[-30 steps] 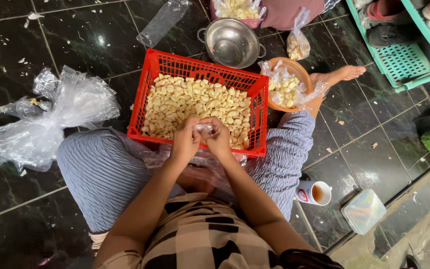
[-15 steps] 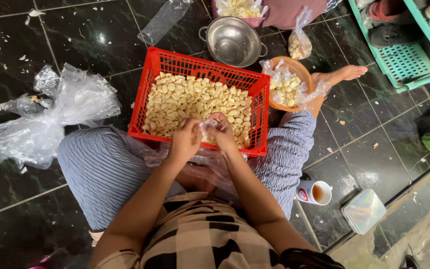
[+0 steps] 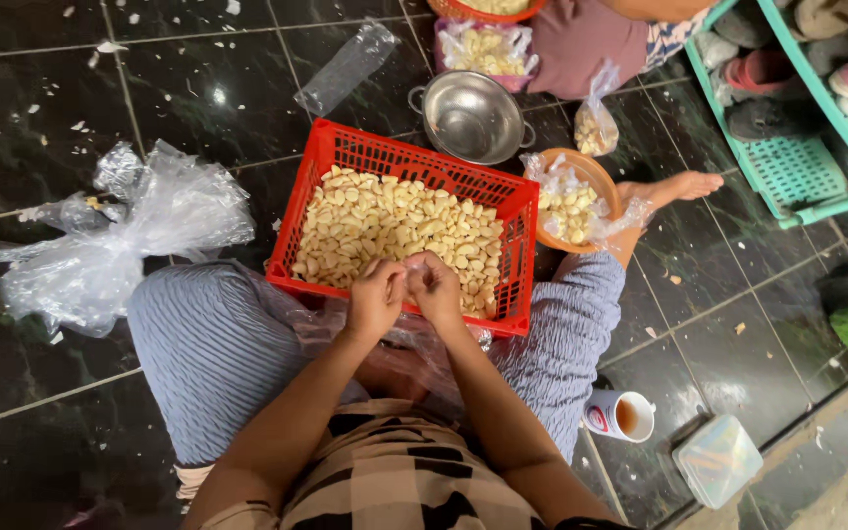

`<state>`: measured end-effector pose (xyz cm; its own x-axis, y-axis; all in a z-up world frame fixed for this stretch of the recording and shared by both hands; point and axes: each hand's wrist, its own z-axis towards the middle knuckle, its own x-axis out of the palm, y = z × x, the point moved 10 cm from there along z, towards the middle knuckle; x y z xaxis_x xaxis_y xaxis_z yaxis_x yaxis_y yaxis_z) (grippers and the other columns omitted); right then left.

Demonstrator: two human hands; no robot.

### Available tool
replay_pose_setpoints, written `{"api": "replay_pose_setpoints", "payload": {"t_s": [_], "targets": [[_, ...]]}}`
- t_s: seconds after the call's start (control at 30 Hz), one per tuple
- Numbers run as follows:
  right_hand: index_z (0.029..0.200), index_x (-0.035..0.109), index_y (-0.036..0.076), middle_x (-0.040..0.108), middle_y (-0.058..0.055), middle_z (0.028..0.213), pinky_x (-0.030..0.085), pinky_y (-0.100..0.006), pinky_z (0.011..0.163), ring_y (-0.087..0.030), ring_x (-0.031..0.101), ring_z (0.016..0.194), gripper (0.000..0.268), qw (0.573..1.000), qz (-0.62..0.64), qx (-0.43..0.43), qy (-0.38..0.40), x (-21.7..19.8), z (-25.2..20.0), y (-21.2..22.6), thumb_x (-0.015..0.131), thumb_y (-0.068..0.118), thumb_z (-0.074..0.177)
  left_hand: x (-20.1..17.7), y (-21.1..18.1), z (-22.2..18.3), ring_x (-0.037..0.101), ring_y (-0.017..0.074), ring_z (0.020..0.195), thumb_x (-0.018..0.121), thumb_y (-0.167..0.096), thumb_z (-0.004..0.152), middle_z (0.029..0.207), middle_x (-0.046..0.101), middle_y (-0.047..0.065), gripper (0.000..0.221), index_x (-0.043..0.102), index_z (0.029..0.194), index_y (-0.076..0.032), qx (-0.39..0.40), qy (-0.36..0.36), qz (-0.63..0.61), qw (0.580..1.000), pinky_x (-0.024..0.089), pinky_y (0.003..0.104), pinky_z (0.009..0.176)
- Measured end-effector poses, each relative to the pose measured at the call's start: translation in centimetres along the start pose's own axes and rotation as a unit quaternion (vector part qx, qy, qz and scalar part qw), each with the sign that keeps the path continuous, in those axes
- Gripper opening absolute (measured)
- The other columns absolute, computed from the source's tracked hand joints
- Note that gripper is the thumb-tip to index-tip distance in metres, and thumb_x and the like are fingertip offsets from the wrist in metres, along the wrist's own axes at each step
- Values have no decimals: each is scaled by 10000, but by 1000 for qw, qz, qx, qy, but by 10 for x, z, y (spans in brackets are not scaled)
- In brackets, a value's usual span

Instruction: The person picks up cloves of garlic from a red crate and places them into small plastic bags by hand.

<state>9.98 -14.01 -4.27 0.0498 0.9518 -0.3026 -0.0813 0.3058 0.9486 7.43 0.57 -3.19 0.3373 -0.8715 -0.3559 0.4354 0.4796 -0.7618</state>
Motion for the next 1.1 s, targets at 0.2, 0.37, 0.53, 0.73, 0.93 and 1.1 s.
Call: {"api": "replay_pose_setpoints", "payload": {"t_s": [0.2,0.37,0.53,0.73,0.93,1.1], "targets": [[954,810,181,686,-118,1152,547,-435,877,-384,660,1022,173,971,-192,-139,21,-1,4,32,706,93,847,-12,-5,1,705,353,785,706,-78,893,817,681,93,81,694,963,-117,-26,-33,-31,999,579,417,716],[1170,713,158,594,-94,1407,410,-673,1012,-384,538,1273,305,941,-284,-136,122,32,-7,22,592,251,905,-9,30,1,723,275,756,731,-48,881,794,723,99,85,739,943,-106,-149,1,-137,979,590,352,666],[1168,640,143,669,-120,1164,369,-591,1049,-326,561,1220,353,899,-399,-145,110,43,-8,-25,437,382,1005,-2,34,-3,721,288,769,747,-39,864,771,721,85,101,748,919,-124,-144,-7,-122,982,575,383,689],[1087,569,136,683,-136,967,486,-519,913,-383,700,965,349,890,-408,-171,112,45,-15,0,385,425,1019,-3,55,-11,639,166,724,693,-15,917,757,700,83,90,728,925,-98,-224,-67,-171,957,529,315,706],[1151,584,196,676,-110,1021,563,-539,804,-429,711,948,375,919,-351,-121,135,37,-12,16,390,500,1050,-11,47,-8,611,125,648,665,-8,939,705,675,68,57,696,928,-54,-246,-100,-202,943,521,277,636],[1169,737,106,724,-263,1110,500,-534,1018,-455,654,1168,399,990,-93,109,3,-35,22,-14,546,408,992,-33,17,18,667,196,709,732,-59,931,813,716,86,99,723,1026,-84,-164,-54,-141,975,518,305,647]]}}
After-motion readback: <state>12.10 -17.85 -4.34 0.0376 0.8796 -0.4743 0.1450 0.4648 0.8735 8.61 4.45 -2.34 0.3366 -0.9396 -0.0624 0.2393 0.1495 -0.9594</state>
